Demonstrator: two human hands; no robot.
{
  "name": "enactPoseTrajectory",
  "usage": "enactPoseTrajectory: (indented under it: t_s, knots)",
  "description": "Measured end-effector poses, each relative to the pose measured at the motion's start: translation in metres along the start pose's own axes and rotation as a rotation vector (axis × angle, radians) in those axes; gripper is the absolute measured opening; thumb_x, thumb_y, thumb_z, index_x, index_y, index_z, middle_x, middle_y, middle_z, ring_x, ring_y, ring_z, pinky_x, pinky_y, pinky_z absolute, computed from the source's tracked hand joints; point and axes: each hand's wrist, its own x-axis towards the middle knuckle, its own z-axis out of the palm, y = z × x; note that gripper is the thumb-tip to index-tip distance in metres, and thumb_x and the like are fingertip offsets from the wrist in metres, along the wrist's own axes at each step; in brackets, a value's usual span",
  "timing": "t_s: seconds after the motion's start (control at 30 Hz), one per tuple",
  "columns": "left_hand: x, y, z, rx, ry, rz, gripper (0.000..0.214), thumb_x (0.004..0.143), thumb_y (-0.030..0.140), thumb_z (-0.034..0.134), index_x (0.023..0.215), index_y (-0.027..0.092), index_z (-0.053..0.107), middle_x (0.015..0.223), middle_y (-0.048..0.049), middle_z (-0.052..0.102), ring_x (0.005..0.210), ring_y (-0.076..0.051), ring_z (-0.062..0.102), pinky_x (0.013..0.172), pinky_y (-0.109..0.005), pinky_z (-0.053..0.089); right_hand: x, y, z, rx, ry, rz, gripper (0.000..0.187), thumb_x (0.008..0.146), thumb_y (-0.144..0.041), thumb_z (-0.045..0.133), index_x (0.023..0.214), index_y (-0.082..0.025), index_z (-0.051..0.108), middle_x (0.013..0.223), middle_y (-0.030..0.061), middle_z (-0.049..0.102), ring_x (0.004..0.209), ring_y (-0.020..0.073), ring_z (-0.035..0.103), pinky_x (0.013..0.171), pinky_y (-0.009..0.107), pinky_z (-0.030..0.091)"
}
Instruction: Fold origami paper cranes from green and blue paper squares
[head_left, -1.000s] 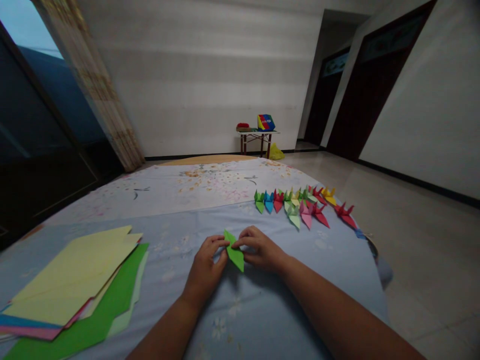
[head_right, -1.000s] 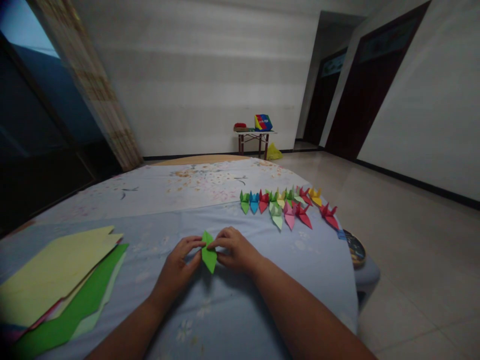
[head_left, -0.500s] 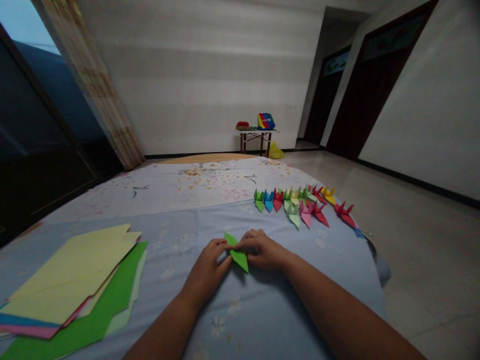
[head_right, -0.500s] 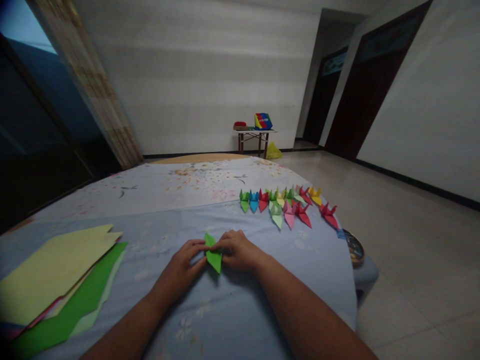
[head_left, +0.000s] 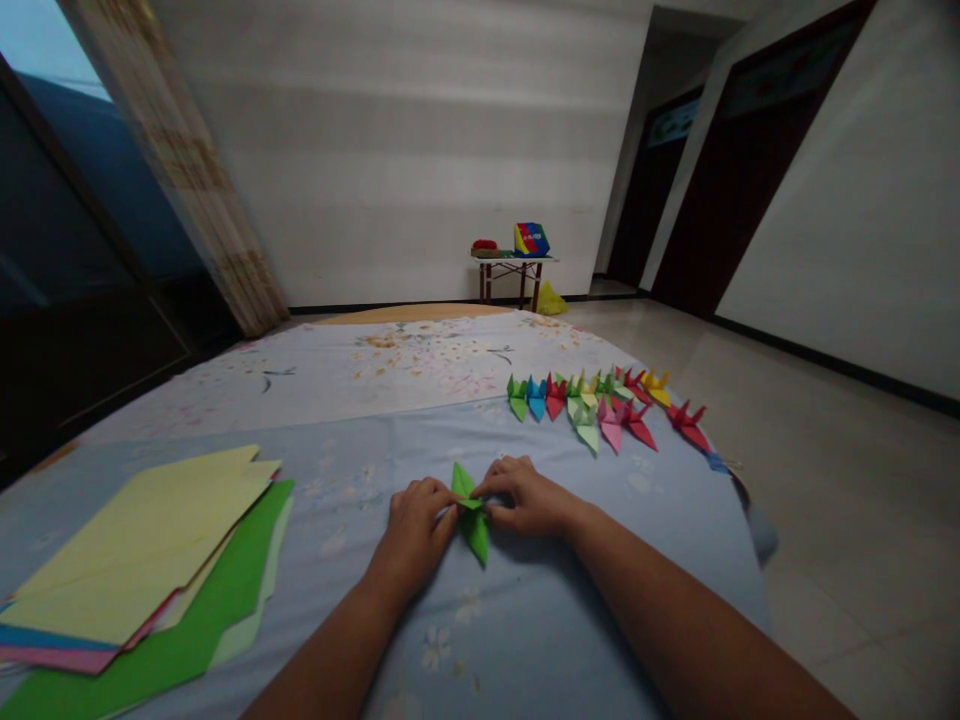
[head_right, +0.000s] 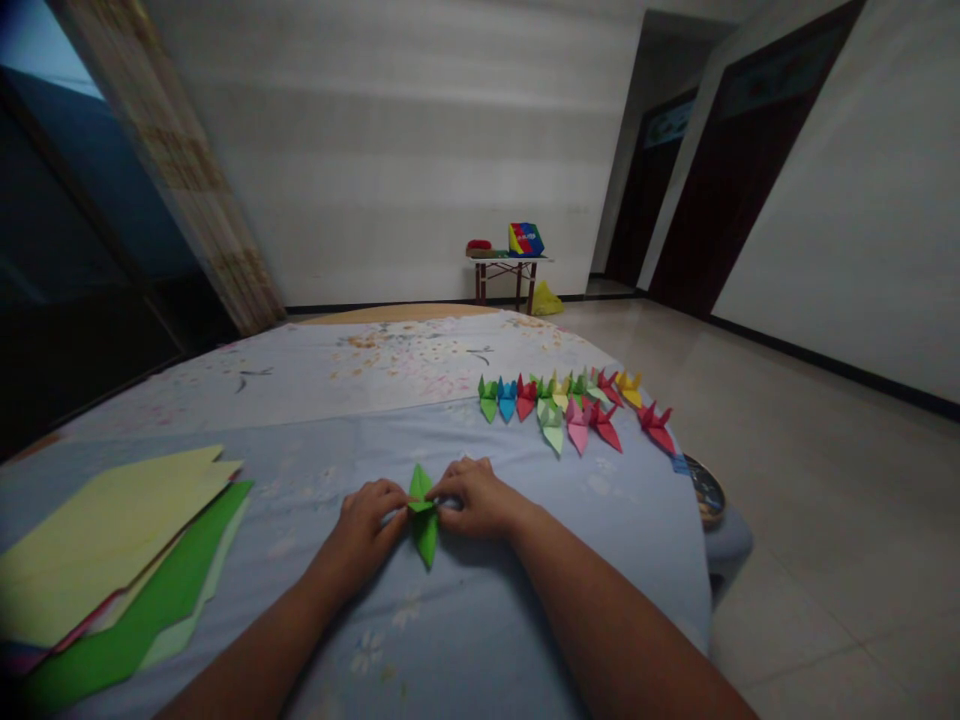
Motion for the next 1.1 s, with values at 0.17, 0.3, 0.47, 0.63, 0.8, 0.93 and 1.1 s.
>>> enactPoseTrajectory:
  t_s: [0.17, 0.3, 0.47, 0.63, 0.8, 0.93, 1.1]
  knots:
    - [0.002, 0.002, 0.001, 0.017, 0.009, -0.070, 0.022, 0.085, 0.028, 0.046, 0.080, 0.023, 0.066, 0.085, -0.0040, 0.064, 0.089, -0.022, 0.056, 0.080, -0.039, 0.034, 0.005, 0.003, 0.007, -0.013, 0.036, 0.033, 0.019, 0.083, -0.034, 0.057, 0.095, -0.025, 0.068, 0.087, 0.0037, 0.061, 0.090, 0.0179, 0.052, 0.083, 0.035, 0.029]
    - [0.003, 0.005, 0.002, 0.013, 0.045, -0.118, 0.023, 0.084, 0.033, 0.048, 0.075, 0.022, 0.066, 0.080, -0.0034, 0.065, 0.084, -0.022, 0.058, 0.079, -0.039, 0.033, 0.009, 0.003, 0.013, -0.037, 0.078, 0.069, 0.018, 0.084, -0.033, 0.056, 0.083, -0.020, 0.068, 0.082, 0.0032, 0.062, 0.087, 0.0166, 0.053, 0.081, 0.033, 0.028]
    - [0.004, 0.006, 0.004, 0.030, 0.094, -0.190, 0.022, 0.081, 0.035, 0.051, 0.070, 0.020, 0.064, 0.077, -0.0027, 0.064, 0.081, -0.023, 0.058, 0.080, -0.041, 0.031, 0.012, 0.000, 0.017, -0.078, 0.080, 0.111, 0.021, 0.086, -0.033, 0.054, 0.080, -0.017, 0.066, 0.082, 0.0042, 0.062, 0.086, 0.0168, 0.052, 0.079, 0.032, 0.028]
    - [0.005, 0.006, 0.006, 0.064, 0.109, -0.235, 0.019, 0.078, 0.036, 0.055, 0.070, 0.020, 0.062, 0.076, -0.0026, 0.064, 0.082, -0.024, 0.058, 0.081, -0.042, 0.030, 0.017, -0.005, 0.020, -0.120, 0.060, 0.207, 0.023, 0.085, -0.033, 0.053, 0.076, -0.016, 0.065, 0.079, 0.0047, 0.062, 0.084, 0.0172, 0.053, 0.076, 0.032, 0.027]
    - [0.005, 0.003, 0.009, 0.075, 0.124, -0.215, 0.019, 0.077, 0.037, 0.057, 0.070, 0.021, 0.063, 0.077, -0.0028, 0.065, 0.082, -0.024, 0.058, 0.080, -0.042, 0.030, 0.019, -0.010, 0.021, -0.130, 0.059, 0.299, 0.022, 0.082, -0.032, 0.055, 0.071, -0.017, 0.065, 0.076, 0.0042, 0.062, 0.083, 0.0178, 0.053, 0.075, 0.032, 0.026]
    - [0.005, 0.001, 0.009, 0.076, 0.108, -0.208, 0.019, 0.078, 0.037, 0.057, 0.071, 0.021, 0.063, 0.078, -0.0025, 0.064, 0.083, -0.024, 0.058, 0.080, -0.042, 0.030, 0.017, -0.009, 0.022, -0.097, 0.094, 0.283, 0.023, 0.082, -0.034, 0.054, 0.072, -0.018, 0.065, 0.078, 0.0039, 0.063, 0.083, 0.0176, 0.053, 0.075, 0.032, 0.026]
    - [0.005, 0.003, 0.007, 0.071, 0.093, -0.223, 0.021, 0.081, 0.036, 0.052, 0.072, 0.021, 0.064, 0.079, -0.0029, 0.064, 0.084, -0.024, 0.058, 0.081, -0.042, 0.031, 0.017, -0.007, 0.025, -0.074, 0.135, 0.290, 0.023, 0.084, -0.034, 0.052, 0.074, -0.018, 0.066, 0.077, 0.0036, 0.063, 0.080, 0.0166, 0.054, 0.075, 0.031, 0.026]
